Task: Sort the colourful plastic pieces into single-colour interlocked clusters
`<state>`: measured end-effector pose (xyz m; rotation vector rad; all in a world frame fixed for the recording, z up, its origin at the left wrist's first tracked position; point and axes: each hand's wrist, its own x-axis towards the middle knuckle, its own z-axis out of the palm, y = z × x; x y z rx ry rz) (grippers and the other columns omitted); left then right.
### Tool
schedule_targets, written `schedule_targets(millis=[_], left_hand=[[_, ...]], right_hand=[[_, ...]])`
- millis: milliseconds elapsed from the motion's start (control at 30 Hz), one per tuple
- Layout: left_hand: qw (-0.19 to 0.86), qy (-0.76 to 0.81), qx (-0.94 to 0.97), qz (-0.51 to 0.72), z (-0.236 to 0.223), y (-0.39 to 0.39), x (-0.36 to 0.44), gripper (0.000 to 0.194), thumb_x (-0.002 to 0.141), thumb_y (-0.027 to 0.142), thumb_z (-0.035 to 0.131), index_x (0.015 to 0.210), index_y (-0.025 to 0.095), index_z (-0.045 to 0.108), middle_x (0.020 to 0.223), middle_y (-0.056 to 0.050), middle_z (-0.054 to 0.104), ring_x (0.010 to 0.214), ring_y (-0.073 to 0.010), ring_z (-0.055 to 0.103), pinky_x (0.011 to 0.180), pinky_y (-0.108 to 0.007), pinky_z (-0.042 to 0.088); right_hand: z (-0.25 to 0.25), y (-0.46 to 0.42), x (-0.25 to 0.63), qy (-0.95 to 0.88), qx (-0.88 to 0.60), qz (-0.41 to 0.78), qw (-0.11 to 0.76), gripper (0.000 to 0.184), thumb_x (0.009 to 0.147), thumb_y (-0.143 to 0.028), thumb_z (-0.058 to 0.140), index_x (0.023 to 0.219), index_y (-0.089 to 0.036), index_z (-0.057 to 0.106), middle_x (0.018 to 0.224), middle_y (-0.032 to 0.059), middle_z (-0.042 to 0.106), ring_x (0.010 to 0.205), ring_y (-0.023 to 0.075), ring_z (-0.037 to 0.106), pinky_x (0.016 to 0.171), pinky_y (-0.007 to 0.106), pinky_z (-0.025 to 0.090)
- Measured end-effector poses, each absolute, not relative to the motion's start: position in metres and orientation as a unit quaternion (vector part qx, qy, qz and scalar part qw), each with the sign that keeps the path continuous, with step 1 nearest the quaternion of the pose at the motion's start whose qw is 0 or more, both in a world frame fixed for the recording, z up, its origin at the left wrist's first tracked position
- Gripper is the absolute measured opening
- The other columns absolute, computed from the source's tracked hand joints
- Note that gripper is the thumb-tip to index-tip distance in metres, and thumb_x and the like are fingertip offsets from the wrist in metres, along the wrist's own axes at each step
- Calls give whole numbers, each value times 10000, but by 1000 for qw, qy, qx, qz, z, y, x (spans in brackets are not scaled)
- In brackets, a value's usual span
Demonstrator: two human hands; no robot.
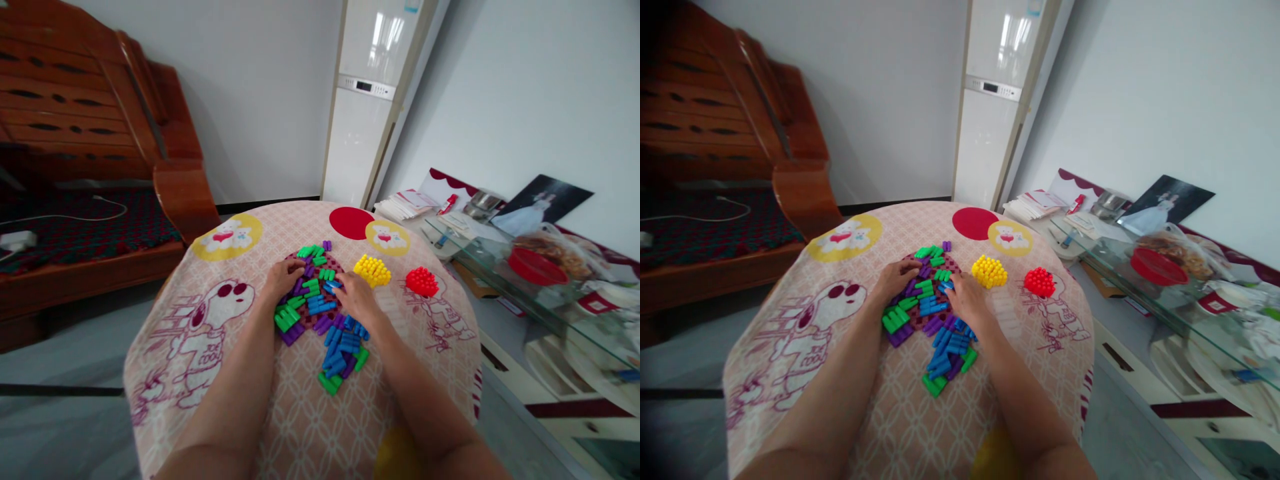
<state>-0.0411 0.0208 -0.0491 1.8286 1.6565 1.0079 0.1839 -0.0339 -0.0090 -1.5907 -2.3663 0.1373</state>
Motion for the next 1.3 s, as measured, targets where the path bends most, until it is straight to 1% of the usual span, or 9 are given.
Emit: schedule_targets(millis=[133,200,333,433,500,667,833,1133,1300], left_hand=[[235,602,671,364,-52,23,-43,310,818,306,591,1058,206,761,1029,-40,779,906,-217,711,859,-319,551],[232,602,669,369,-55,25,-44,319,814,317,585,1061,212,759,1035,-43,778,927,-224,710,873,-329,548],[245,596,664,380,-58,27,-45,337,799,336,590,1063,212,759,1026,-54,779,951,-241,711,885,-344,548],[256,591,658,390,-58,28,-44,336,787,341,599,1051,212,760,1024,-51,780,933,-238,716,876,-339,555],[252,593,658,390,-57,27,-44,329,780,337,603,1039,213,763,1027,-49,779,935,-238,715,881,-335,554],[235,606,665,368,-54,27,-44,331,781,320,598,1041,205,768,1007,-59,781,929,-250,712,874,-336,550],[243,601,661,379,-55,27,-44,354,788,336,602,1069,188,759,1011,-65,779,927,-245,712,855,-329,553],[268,595,649,392,-55,24,-42,315,789,289,617,1056,208,763,1019,-51,778,926,-228,714,891,-337,553],[279,591,638,406,-54,22,-40,307,792,274,616,1055,212,761,1010,-37,780,924,-222,713,901,-347,557]], right_hand=[[-9,-24,166,-829,-551,43,83,301,859,-196,657,1156,-160,630,1077,130,710,1062,250,635,927,340,455],[-7,-27,171,-825,-554,47,99,321,829,-163,662,1149,-165,638,1076,134,713,1072,260,632,942,361,459],[-7,-46,212,-783,-568,88,239,431,772,-115,625,1198,-171,643,1149,119,705,1091,233,624,963,345,469],[-11,-64,262,-714,-608,106,331,412,752,-155,570,1151,-174,674,1087,94,724,977,212,657,905,346,502],[-17,-74,297,-661,-643,111,370,408,728,-183,542,1107,-171,693,1027,78,735,919,203,668,865,334,515],[-37,-89,364,-536,-718,74,438,392,686,-250,543,1023,-143,713,957,93,747,848,221,674,819,340,519],[-50,-90,381,-482,-769,14,420,332,666,-261,539,918,-151,727,871,92,749,797,230,653,795,336,505],[-52,-81,375,-464,-809,-56,357,346,725,-284,523,975,-148,719,870,111,732,804,248,615,795,350,476],[-42,-85,359,-486,-797,-128,336,414,771,-292,529,1122,-121,670,1073,175,701,993,299,593,902,413,449]])
